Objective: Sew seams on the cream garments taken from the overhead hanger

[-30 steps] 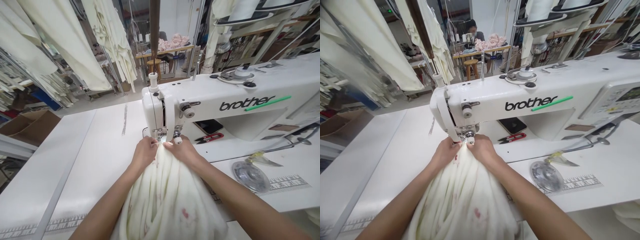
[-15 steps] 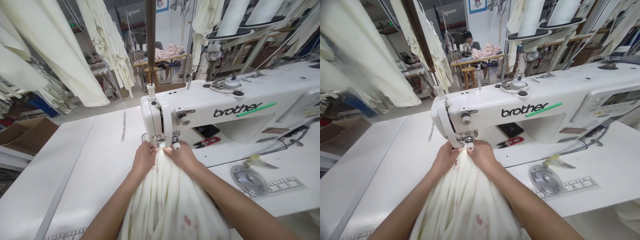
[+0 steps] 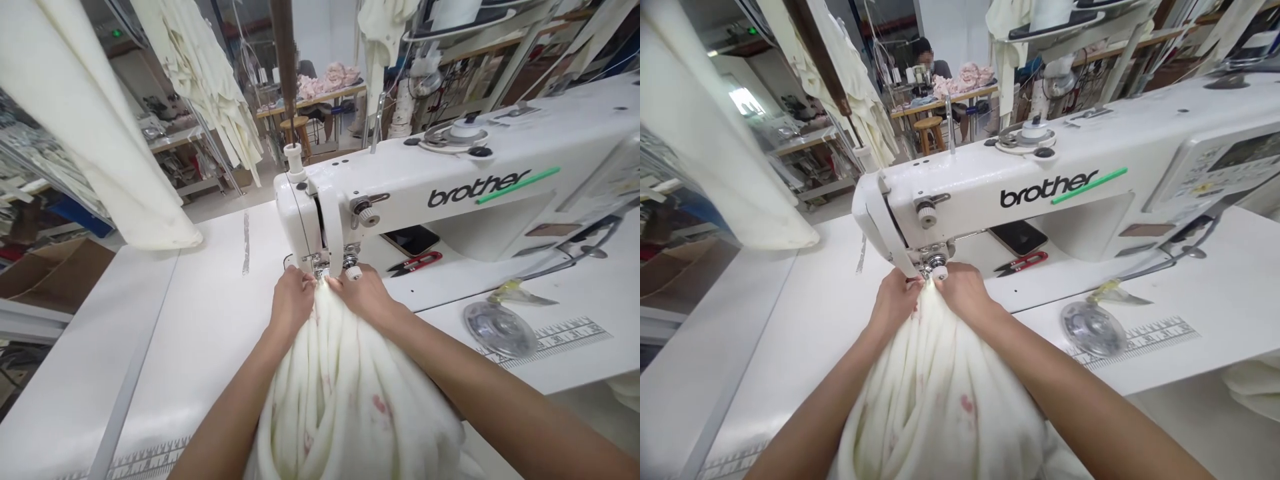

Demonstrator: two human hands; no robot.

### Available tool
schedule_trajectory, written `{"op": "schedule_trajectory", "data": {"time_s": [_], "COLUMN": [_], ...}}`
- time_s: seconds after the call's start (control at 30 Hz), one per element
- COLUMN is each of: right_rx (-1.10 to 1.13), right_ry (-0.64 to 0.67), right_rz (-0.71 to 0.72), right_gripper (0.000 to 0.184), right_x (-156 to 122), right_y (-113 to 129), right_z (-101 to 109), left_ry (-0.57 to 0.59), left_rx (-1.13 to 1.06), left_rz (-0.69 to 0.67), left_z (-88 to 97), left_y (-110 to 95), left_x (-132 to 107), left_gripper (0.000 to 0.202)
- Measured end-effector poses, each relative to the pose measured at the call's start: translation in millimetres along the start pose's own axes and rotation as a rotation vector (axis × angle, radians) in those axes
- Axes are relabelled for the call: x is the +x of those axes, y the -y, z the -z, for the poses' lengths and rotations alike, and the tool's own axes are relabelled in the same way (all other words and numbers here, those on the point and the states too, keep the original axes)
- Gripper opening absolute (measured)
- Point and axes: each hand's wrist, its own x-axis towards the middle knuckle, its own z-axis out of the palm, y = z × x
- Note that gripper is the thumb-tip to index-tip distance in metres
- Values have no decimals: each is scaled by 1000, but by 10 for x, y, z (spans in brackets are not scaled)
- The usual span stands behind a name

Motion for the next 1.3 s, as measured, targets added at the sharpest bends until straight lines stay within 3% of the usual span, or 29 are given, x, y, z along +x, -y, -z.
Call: {"op": "schedule_trajectory", "data": {"time_s": [0.4, 0.73, 0.9, 1.07, 1.3], "right_rx": [30, 89, 254, 461, 559], "right_ry": [-20, -67, -93, -88, -93], "right_rz": [-28, -40, 91, 279, 276], "right_gripper": [22, 19, 18, 37, 41], "right_x": [48, 78, -26, -101, -48], "right_y": [-33, -60, -149, -267, -291], "right_z": [-74, -165, -20, 138, 93], "left_ry": [-57, -53, -17, -18, 2], "left_rx": [9, -32, -68, -103, -164], "left_rz": [-38, -34, -72, -59, -51], "left_z": [-33, -47, 10, 8, -38], "left_y": [57, 59, 55, 63, 95], "left_x": [67, 74, 37, 44, 70], "left_gripper": [11, 15, 16, 15, 14]}}
